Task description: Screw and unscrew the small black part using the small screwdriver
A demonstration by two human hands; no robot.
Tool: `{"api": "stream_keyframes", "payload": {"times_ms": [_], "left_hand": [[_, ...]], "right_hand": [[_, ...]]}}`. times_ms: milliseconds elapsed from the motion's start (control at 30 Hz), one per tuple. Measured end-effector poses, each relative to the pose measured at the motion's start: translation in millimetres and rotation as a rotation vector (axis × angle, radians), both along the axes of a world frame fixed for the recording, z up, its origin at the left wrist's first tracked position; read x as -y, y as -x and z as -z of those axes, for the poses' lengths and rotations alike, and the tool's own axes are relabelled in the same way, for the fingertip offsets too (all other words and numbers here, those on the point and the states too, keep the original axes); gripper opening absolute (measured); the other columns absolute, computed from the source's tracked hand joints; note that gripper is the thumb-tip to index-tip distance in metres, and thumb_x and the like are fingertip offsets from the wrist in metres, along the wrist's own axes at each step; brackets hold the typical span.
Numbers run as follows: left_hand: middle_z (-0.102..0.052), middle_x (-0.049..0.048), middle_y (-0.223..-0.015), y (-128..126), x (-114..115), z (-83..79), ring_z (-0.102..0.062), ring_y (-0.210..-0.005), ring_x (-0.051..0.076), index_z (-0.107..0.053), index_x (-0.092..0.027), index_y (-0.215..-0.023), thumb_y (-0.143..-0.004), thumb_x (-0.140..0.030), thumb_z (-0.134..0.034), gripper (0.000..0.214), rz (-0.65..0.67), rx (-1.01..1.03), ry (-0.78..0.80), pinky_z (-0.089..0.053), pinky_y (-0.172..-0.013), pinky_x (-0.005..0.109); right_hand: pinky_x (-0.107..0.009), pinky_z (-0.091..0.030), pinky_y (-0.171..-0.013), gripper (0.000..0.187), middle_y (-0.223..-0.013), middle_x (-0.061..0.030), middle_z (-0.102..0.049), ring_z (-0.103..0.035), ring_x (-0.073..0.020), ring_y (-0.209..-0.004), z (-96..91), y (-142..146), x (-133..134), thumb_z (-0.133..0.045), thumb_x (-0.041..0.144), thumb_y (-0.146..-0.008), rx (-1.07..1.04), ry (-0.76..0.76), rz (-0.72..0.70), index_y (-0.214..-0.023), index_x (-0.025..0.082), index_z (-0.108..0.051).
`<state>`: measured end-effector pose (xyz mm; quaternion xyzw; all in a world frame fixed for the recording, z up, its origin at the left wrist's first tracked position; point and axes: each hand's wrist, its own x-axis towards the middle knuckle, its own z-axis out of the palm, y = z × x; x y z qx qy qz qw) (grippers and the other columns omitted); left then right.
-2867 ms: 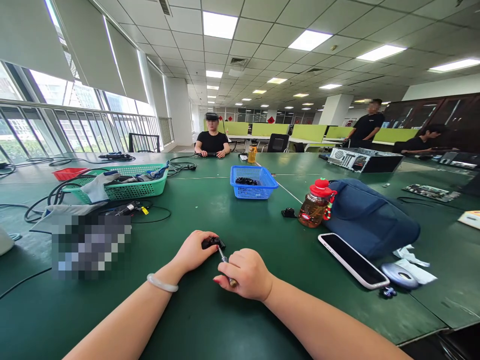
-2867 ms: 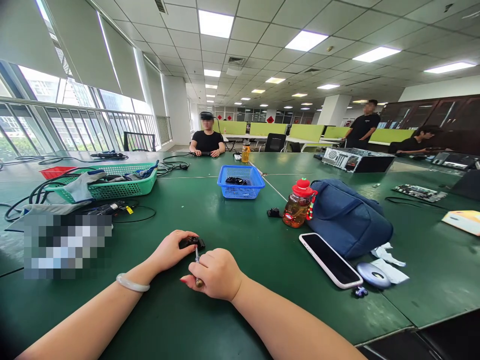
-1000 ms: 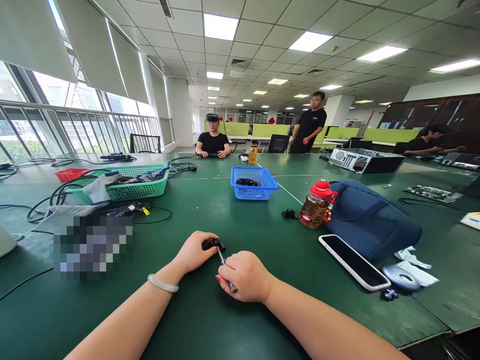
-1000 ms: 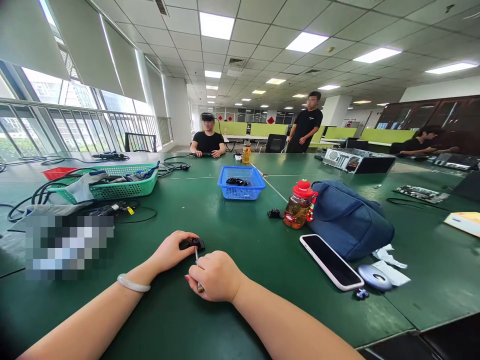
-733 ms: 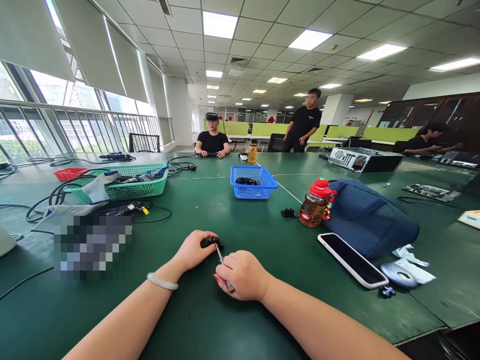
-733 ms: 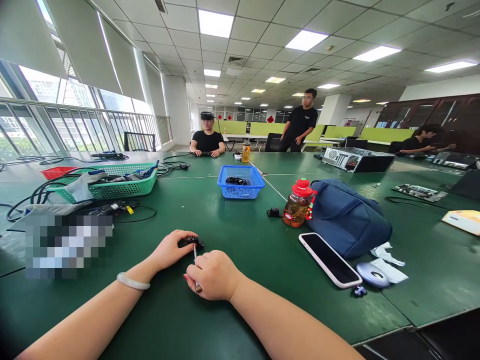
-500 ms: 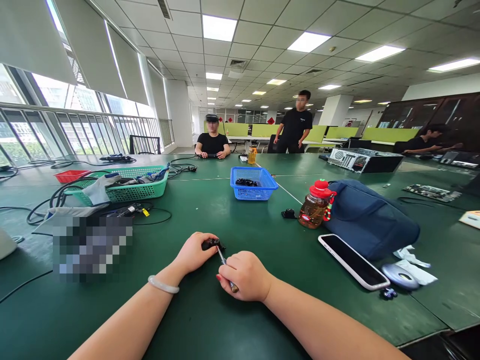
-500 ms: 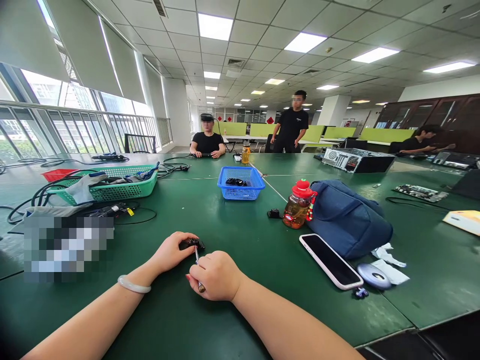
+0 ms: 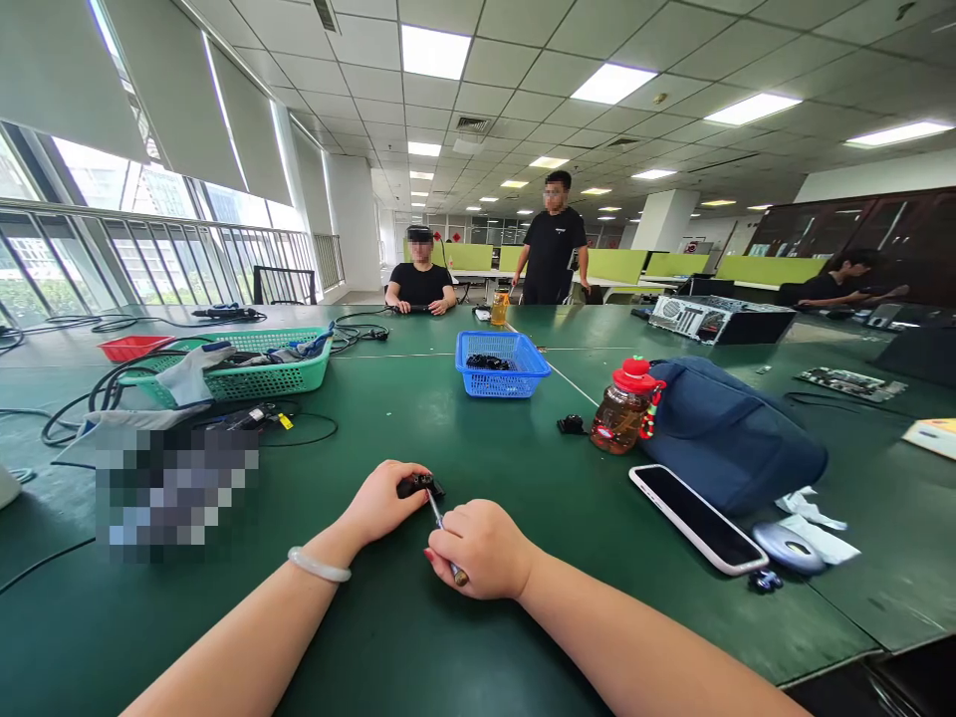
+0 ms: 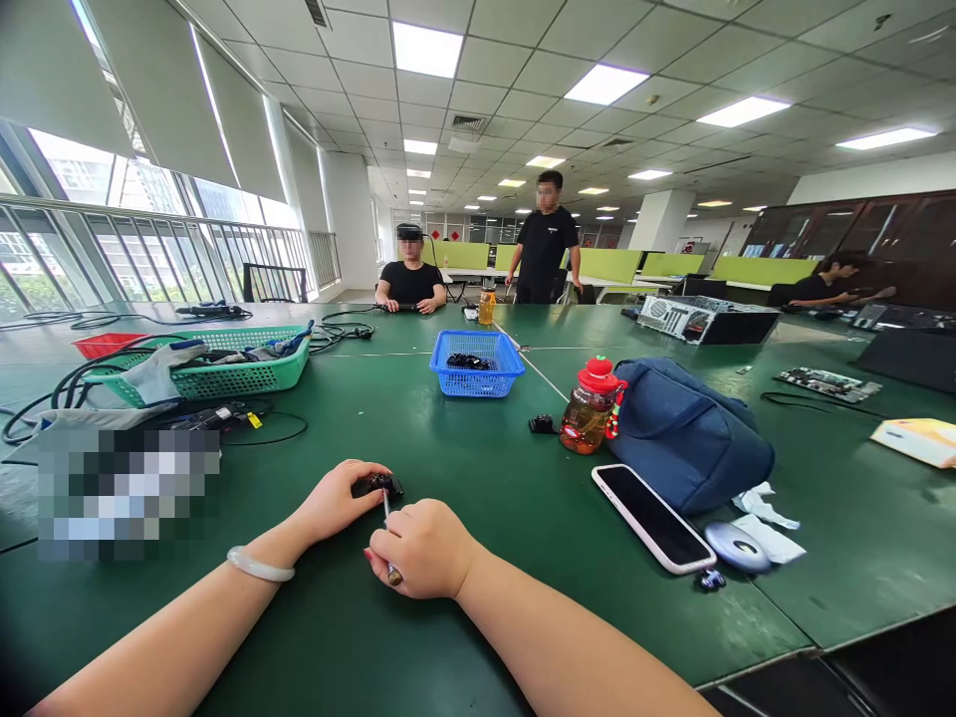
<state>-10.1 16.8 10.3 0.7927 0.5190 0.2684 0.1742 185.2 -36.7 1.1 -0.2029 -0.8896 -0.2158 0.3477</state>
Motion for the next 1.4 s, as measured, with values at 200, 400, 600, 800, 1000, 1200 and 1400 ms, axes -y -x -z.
{"api": "stream_keyframes", "payload": {"times_ms": [200,400,600,800,1000,1200,1400], "left_hand": [[-0.073,0.0055,-0.104,-0.2,-0.5,-0.3,-0.062,-0.105,0.025,-0.074,-0.024,-0.103,-0.075,-0.034,-0.060,0.032,0.006,-0.007,0.015,-0.046,-0.097,0.038],[-0.073,0.0058,-0.104,1.0,-1.1,0.3,-0.063,-0.105,0.025,-0.074,-0.024,-0.104,-0.077,-0.036,-0.059,0.033,0.003,0.007,0.024,-0.048,-0.096,0.037],[-0.073,0.0055,-0.106,2.1,-1.2,0.0,-0.064,-0.104,0.025,-0.074,-0.025,-0.103,-0.078,-0.041,-0.061,0.033,-0.008,0.018,0.044,-0.049,-0.094,0.037],[-0.073,0.0053,-0.108,2.2,-2.0,-0.6,-0.063,-0.105,0.025,-0.074,-0.024,-0.106,-0.077,-0.044,-0.062,0.037,-0.008,0.006,0.063,-0.048,-0.094,0.037],[-0.073,0.0050,-0.106,2.5,-2.0,-0.2,-0.064,-0.103,0.025,-0.074,-0.024,-0.107,-0.075,-0.041,-0.063,0.037,-0.007,0.003,0.073,-0.050,-0.092,0.037],[-0.073,0.0048,-0.107,3.8,-2.6,0.5,-0.063,-0.103,0.025,-0.073,-0.025,-0.109,-0.074,-0.037,-0.065,0.037,0.001,0.003,0.083,-0.048,-0.095,0.038],[-0.073,0.0044,-0.107,4.8,-3.1,2.3,-0.063,-0.103,0.025,-0.073,-0.026,-0.109,-0.074,-0.036,-0.066,0.038,-0.001,0.017,0.070,-0.048,-0.095,0.037]], "right_hand": [[-0.028,-0.021,-0.052,0.025,-0.056,0.0014,-0.051,-0.040,-0.0112,-0.050,4.4,3.8,0.7,-0.048,0.026,-0.088,0.015,-0.030,0.022,-0.065,0.020,-0.052],[-0.027,-0.025,-0.052,0.024,-0.057,0.0018,-0.052,-0.044,-0.0107,-0.051,1.9,0.6,-1.0,-0.046,0.025,-0.089,-0.045,0.065,0.035,-0.066,0.020,-0.053],[-0.022,-0.037,-0.056,0.023,-0.061,0.0014,-0.058,-0.050,-0.0099,-0.054,-7.4,-18.1,-8.6,-0.044,0.022,-0.091,-0.214,0.400,-0.025,-0.074,0.020,-0.059],[-0.022,-0.039,-0.057,0.028,-0.062,0.0010,-0.060,-0.051,-0.0098,-0.054,-10.6,-24.1,-9.4,-0.050,0.037,-0.091,-0.231,0.558,-0.070,-0.071,0.020,-0.060],[-0.023,-0.032,-0.052,0.031,-0.055,0.0028,-0.054,-0.044,-0.0092,-0.050,-10.9,-20.3,-5.9,-0.048,0.035,-0.091,-0.195,0.431,-0.071,-0.068,0.020,-0.059],[-0.024,-0.031,-0.053,0.024,-0.057,0.0021,-0.054,-0.046,-0.0102,-0.051,-12.0,-21.2,-5.1,-0.046,0.025,-0.089,-0.081,0.334,-0.027,-0.068,0.020,-0.057],[-0.024,-0.036,-0.057,0.011,-0.069,0.0020,-0.064,-0.054,-0.0111,-0.056,-14.8,-18.6,-1.9,-0.053,0.017,-0.078,-0.043,0.319,-0.014,-0.087,0.021,-0.059]]}}
